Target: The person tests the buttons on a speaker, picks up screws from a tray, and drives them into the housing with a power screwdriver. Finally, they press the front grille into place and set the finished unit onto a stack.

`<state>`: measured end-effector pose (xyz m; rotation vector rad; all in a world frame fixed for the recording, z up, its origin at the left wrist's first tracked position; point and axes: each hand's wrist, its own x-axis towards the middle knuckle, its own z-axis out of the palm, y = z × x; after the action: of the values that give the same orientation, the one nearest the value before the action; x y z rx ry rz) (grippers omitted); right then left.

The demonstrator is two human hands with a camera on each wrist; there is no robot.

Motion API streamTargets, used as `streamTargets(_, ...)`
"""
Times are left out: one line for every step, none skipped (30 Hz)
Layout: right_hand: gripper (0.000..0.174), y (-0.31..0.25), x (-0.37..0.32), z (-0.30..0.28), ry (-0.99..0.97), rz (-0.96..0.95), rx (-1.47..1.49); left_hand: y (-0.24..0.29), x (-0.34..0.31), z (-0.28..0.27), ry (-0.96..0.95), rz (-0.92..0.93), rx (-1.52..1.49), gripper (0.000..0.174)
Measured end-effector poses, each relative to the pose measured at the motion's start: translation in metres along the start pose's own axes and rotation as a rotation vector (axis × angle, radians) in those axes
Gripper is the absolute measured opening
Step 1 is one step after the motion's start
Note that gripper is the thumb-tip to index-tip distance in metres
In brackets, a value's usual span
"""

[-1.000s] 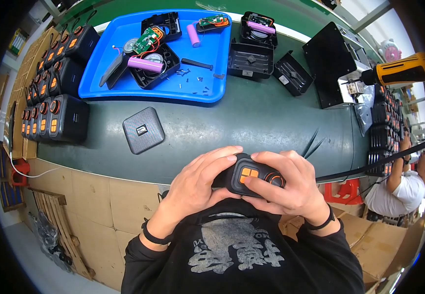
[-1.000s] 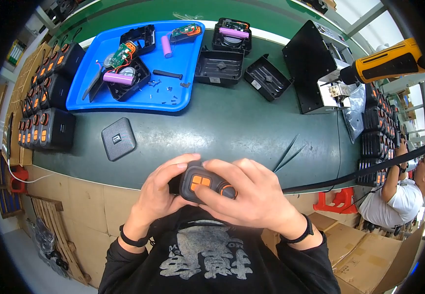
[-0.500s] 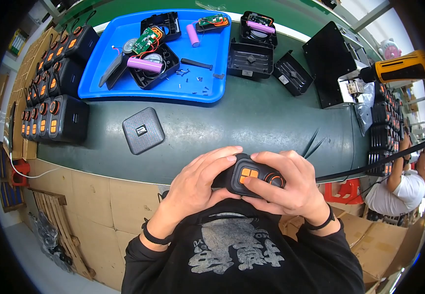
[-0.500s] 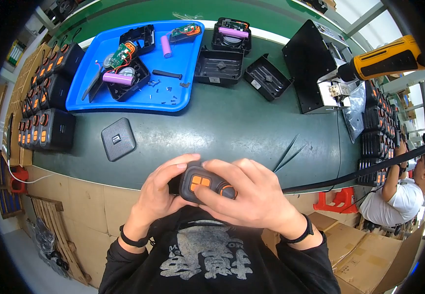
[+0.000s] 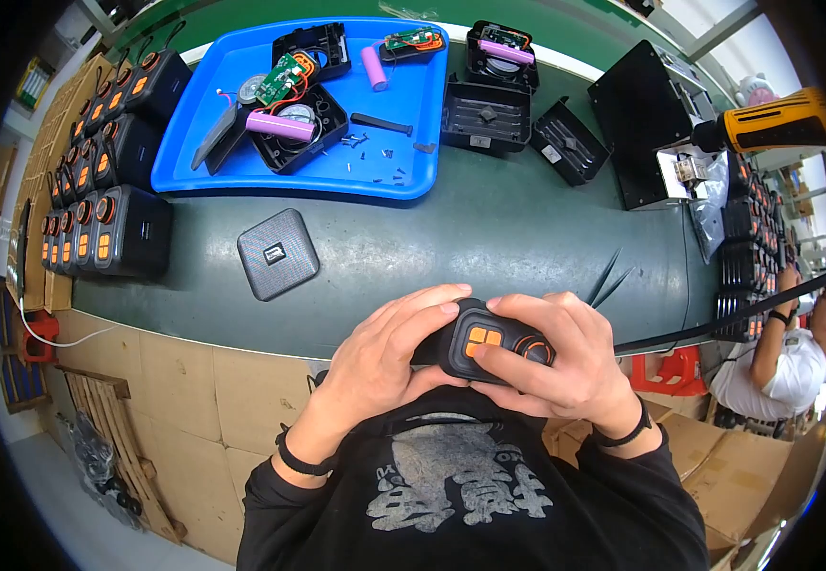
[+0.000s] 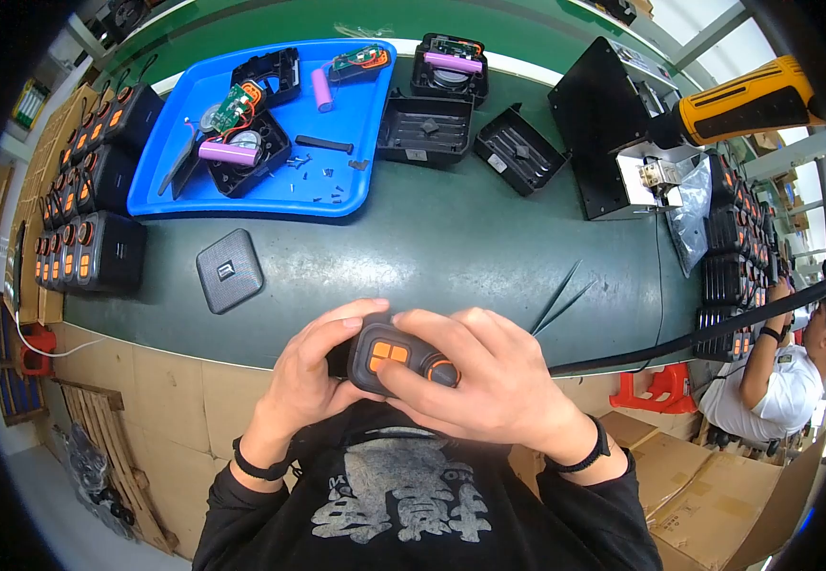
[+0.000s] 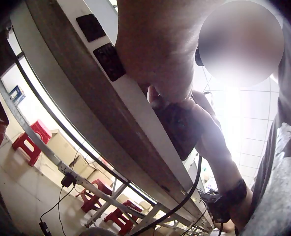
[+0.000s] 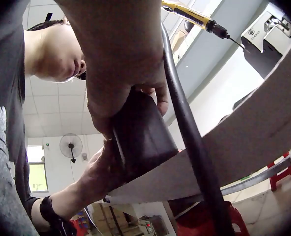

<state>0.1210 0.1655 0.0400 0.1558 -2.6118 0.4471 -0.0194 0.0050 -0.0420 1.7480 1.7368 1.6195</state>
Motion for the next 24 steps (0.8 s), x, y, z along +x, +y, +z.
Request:
streamTargets(0.023,0.0001,0.0000,-0.0002,0.000,0.000,0.000,0.0002,0.0004,-0.0002,-0.003,-0.002,-0.003,0.076)
streamTargets(0.023,0.0001,-0.0001,-0.0003,-0.002,0.000,-0.001,0.0001,0.0005,-0.0001,-0.003,-0.002,-0.003,0.076)
streamTargets(0.023,0.0001,-0.0001,-0.0003,-0.004,-0.001,-0.001,-0.0002,0.0004,0.0000,0.000,0.001,-0.006,0.076)
streamTargets(0.023,0.0002,-0.0005,0.0001,-0.003,-0.001,-0.002,-0.0005,0.0002,0.0000,0.002,0.003,-0.009,0.076)
streamTargets(0.023,0.0004,-0.0010,0.0007,0.000,-0.002,-0.005,-0.0007,0.0001,0.0002,0.002,0.003,-0.009,0.076)
streamTargets(0.023,0.0006,-0.0014,0.0010,0.002,-0.004,-0.007,-0.0010,-0.0001,0.0004,0.006,0.006,-0.009,0.076)
streamTargets(0.023,0.0005,-0.0015,0.0009,0.002,-0.004,-0.007,-0.0011,-0.0005,0.0006,0.010,0.008,-0.009,0.076)
streamTargets(0.024,0.0006,-0.0013,0.0006,0.001,-0.006,-0.008,-0.0009,-0.0008,0.0006,0.010,0.007,-0.009,0.076)
streamTargets(0.024,0.0006,-0.0012,0.0004,0.001,-0.008,-0.009,-0.0006,-0.0009,0.0006,0.009,0.002,-0.002,0.076)
streamTargets(0.024,0.0005,-0.0011,0.0003,0.000,-0.008,-0.009,-0.0003,-0.0008,0.0006,0.008,-0.001,0.006,0.075)
streamTargets(0.025,0.0004,-0.0010,0.0002,0.000,-0.004,-0.001,-0.0002,-0.0005,0.0006,0.008,-0.001,0.006,0.075)
streamTargets(0.025,0.0005,-0.0008,0.0001,0.001,0.000,0.007,-0.0003,-0.0001,0.0004,0.006,0.000,0.001,0.075)
streamTargets(0.025,0.0005,-0.0005,-0.0001,0.002,0.000,0.007,-0.0003,0.0001,0.0001,0.005,0.002,-0.004,0.075)
streamTargets(0.025,0.0006,-0.0002,-0.0002,0.001,-0.006,-0.002,-0.0005,0.0001,0.0001,0.005,0.002,-0.003,0.075)
streamTargets(0.025,0.0006,-0.0001,-0.0003,0.000,-0.013,-0.011,-0.0007,-0.0001,0.0004,0.006,0.001,-0.002,0.075)
streamTargets(0.025,0.0003,-0.0001,-0.0002,0.000,-0.012,-0.010,-0.0009,-0.0004,0.0008,0.008,0.001,-0.001,0.075)
streamTargets(0.025,-0.0002,-0.0001,-0.0001,-0.002,-0.006,-0.007,-0.0006,-0.0005,0.0010,0.008,0.000,-0.001,0.075)
streamTargets(0.024,-0.0005,-0.0001,-0.0001,-0.004,0.001,-0.003,-0.0002,-0.0006,0.0011,0.010,-0.004,-0.001,0.075)
streamTargets(0.024,-0.0004,-0.0003,0.0000,-0.004,0.001,-0.003,0.0001,-0.0006,0.0012,0.011,-0.008,0.000,0.076)
streamTargets(0.025,-0.0001,-0.0006,0.0000,-0.006,0.002,0.000,-0.0001,-0.0007,0.0013,0.011,-0.007,0.000,0.076)
streamTargets(0.025,0.0002,-0.0008,-0.0001,-0.007,0.003,0.004,-0.0007,-0.0007,0.0014,0.010,-0.005,-0.004,0.076)
streamTargets(0.025,0.0004,-0.0007,-0.0003,-0.006,0.003,0.003,-0.0011,-0.0006,0.0014,0.010,-0.003,-0.007,0.076)
streamTargets(0.026,0.0005,-0.0007,-0.0004,-0.006,0.000,0.003,-0.0012,-0.0006,0.0014,0.010,-0.003,-0.007,0.076)
streamTargets(0.027,0.0005,-0.0007,-0.0005,-0.007,-0.003,0.003,-0.0012,-0.0006,0.0015,0.012,0.001,-0.007,0.076)
